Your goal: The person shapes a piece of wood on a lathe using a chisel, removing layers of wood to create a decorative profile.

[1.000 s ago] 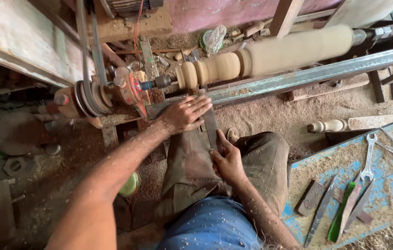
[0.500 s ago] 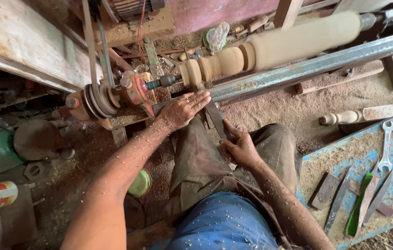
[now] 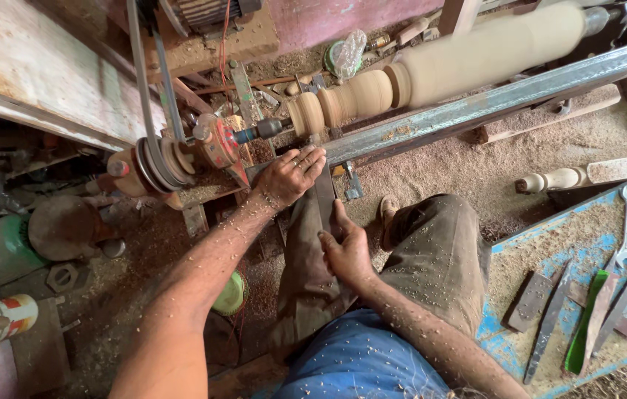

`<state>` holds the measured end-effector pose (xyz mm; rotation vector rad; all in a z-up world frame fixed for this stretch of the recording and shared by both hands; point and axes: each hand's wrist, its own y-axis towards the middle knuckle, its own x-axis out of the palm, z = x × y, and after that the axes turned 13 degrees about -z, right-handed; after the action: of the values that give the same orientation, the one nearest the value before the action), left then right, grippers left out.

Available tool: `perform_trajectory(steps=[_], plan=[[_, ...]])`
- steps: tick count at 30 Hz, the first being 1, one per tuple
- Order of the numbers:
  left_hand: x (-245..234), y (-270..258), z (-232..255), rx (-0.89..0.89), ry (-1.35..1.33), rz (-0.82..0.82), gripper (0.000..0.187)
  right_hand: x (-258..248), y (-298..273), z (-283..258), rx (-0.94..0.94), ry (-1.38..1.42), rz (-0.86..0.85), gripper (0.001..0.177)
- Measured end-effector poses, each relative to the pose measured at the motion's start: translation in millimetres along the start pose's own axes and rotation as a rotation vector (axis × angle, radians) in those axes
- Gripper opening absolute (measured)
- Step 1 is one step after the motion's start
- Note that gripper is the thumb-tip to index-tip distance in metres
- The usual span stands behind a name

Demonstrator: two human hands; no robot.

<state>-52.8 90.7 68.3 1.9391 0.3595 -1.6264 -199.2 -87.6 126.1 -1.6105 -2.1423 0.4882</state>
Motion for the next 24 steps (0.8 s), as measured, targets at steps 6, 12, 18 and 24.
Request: perform_trajectory(steps=[6, 12, 18, 24], plan=[[10.0, -2.4, -2.5, -0.019, 0.025, 0.008, 0.016, 37.2, 7.3, 3.8, -0.017, 0.097, 0.072, 0.081], [16.0, -6.6, -2.5, -0.023, -0.04, -0.002, 0.015, 42.8, 4.1, -4.6, 0.028, 0.091, 0.102, 0.082], [21.2, -4.4, -3.9, 0.05, -0.042, -0.078, 0.038, -1.8, -3.7, -7.5, 0.109, 0.118, 0.025, 0.081], [9.9, 1.6, -4.3, 0.042, -0.17, -0.177, 0.064, -46.5, -0.1, -10.5, 0.199, 0.075, -0.062, 0.08]])
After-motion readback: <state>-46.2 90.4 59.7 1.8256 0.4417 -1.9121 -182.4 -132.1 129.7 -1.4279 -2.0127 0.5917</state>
